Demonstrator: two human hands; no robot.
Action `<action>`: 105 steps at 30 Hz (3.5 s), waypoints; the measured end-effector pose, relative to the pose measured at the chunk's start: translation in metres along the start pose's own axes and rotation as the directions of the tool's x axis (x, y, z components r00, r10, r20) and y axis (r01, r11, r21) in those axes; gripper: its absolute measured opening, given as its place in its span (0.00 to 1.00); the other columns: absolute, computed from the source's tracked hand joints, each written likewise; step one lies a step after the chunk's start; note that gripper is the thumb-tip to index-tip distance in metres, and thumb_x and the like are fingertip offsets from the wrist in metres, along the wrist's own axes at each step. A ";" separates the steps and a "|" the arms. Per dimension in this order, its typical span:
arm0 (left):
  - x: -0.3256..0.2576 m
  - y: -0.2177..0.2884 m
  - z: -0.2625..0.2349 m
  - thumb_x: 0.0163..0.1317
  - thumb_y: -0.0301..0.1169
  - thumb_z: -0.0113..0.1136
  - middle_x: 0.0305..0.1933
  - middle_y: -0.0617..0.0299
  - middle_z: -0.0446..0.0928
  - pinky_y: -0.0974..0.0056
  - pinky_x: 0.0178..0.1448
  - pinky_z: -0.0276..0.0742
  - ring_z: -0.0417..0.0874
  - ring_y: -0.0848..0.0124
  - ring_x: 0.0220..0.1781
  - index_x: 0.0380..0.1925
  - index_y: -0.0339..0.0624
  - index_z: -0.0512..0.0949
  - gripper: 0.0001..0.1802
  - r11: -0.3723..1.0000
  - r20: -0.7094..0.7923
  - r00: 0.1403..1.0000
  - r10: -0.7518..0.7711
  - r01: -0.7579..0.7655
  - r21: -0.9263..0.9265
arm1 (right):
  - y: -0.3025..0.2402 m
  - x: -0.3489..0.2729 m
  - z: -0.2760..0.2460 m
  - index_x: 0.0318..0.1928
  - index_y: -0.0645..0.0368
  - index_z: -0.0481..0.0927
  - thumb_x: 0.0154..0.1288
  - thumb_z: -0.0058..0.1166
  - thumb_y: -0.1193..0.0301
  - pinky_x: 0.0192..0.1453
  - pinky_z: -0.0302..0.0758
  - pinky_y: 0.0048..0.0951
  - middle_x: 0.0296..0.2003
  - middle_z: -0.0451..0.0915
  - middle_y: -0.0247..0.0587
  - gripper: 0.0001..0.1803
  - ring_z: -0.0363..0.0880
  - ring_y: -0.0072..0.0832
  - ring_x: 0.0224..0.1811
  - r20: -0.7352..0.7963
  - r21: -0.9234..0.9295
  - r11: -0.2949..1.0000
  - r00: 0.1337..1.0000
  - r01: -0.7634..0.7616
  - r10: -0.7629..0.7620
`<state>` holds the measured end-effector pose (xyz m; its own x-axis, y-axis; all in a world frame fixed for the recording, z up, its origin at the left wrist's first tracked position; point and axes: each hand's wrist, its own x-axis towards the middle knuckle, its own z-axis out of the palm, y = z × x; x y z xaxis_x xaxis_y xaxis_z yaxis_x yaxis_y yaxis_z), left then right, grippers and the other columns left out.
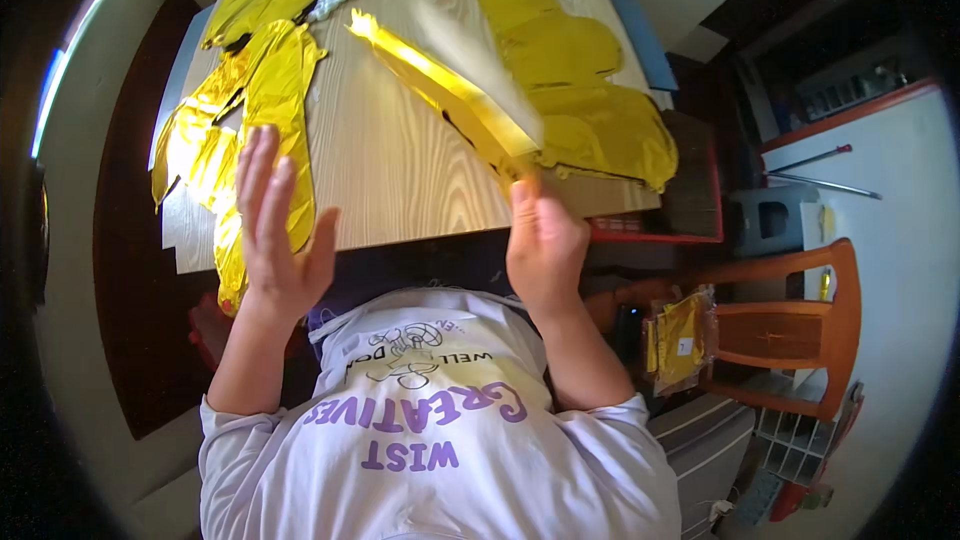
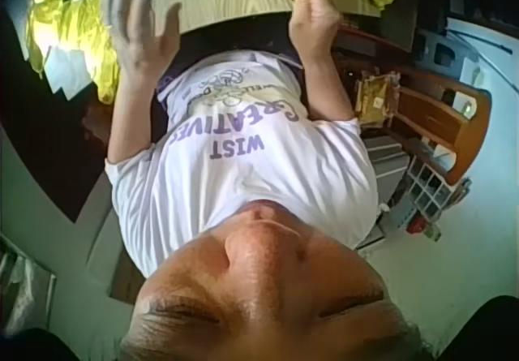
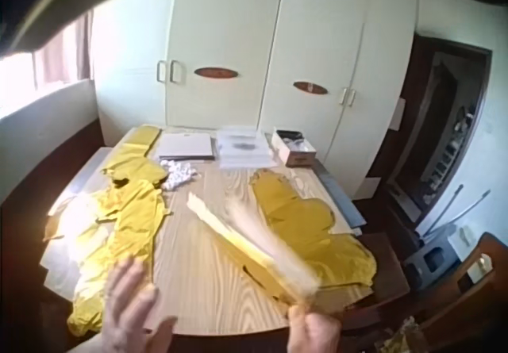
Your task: Folding gold foil decorations and placing them into cardboard packaging inserts.
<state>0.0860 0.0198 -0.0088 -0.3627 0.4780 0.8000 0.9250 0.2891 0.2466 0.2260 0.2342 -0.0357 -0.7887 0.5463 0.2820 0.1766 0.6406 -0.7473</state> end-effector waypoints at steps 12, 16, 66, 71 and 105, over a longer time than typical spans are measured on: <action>-0.016 0.005 0.028 0.53 0.29 0.63 0.61 0.47 0.67 0.48 0.66 0.62 0.66 0.47 0.64 0.54 0.42 0.73 0.25 0.955 0.358 0.911 -0.203 0.265 -0.133 | -0.006 -0.017 0.061 0.61 0.58 0.66 0.74 0.39 0.64 0.65 0.68 0.39 0.57 0.73 0.42 0.20 0.72 0.34 0.60 0.512 0.858 -0.280 0.756 -0.430 0.407; -0.026 0.014 0.027 0.50 0.33 0.66 0.59 0.49 0.68 0.49 0.61 0.66 0.69 0.49 0.59 0.53 0.41 0.72 0.28 0.938 0.400 0.884 -0.244 0.319 -0.133 | -0.012 -0.020 0.062 0.63 0.57 0.64 0.75 0.38 0.62 0.67 0.64 0.40 0.60 0.70 0.41 0.21 0.69 0.33 0.62 0.548 0.836 -0.278 0.743 -0.473 0.384; -0.107 0.047 -0.027 0.54 0.19 0.66 0.48 0.60 0.76 0.67 0.57 0.74 0.78 0.75 0.50 0.52 0.37 0.65 0.27 -0.393 0.786 0.193 -0.587 0.781 -0.485 | 0.040 -0.077 -0.027 0.40 0.60 0.74 0.61 0.54 0.71 0.39 0.73 0.18 0.32 0.79 0.33 0.08 0.76 0.16 0.33 0.709 0.550 0.341 0.642 -0.762 0.292; -0.098 0.053 -0.036 0.51 0.21 0.68 0.48 0.61 0.78 0.66 0.55 0.74 0.79 0.74 0.49 0.52 0.38 0.69 0.27 -0.340 0.806 0.270 -0.526 0.803 -0.491 | 0.028 -0.076 -0.035 0.42 0.64 0.78 0.63 0.54 0.71 0.43 0.70 0.18 0.35 0.80 0.32 0.10 0.74 0.14 0.36 0.740 0.559 0.321 0.635 -0.765 0.224; -0.048 -0.012 0.047 0.53 0.35 0.64 0.62 0.48 0.67 0.51 0.66 0.66 0.67 0.50 0.65 0.57 0.38 0.71 0.31 0.996 0.576 0.817 0.038 0.019 -0.092 | 0.051 -0.002 0.006 0.59 0.58 0.72 0.61 0.56 0.65 0.66 0.63 0.44 0.59 0.70 0.51 0.25 0.67 0.45 0.62 0.343 -0.324 0.725 0.789 0.608 -0.509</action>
<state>0.0871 0.0324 -0.0753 -0.3265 0.8789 0.3479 0.9245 0.2203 0.3110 0.2335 0.2624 -0.0782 -0.9143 -0.0799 0.3970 -0.1610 0.9712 -0.1754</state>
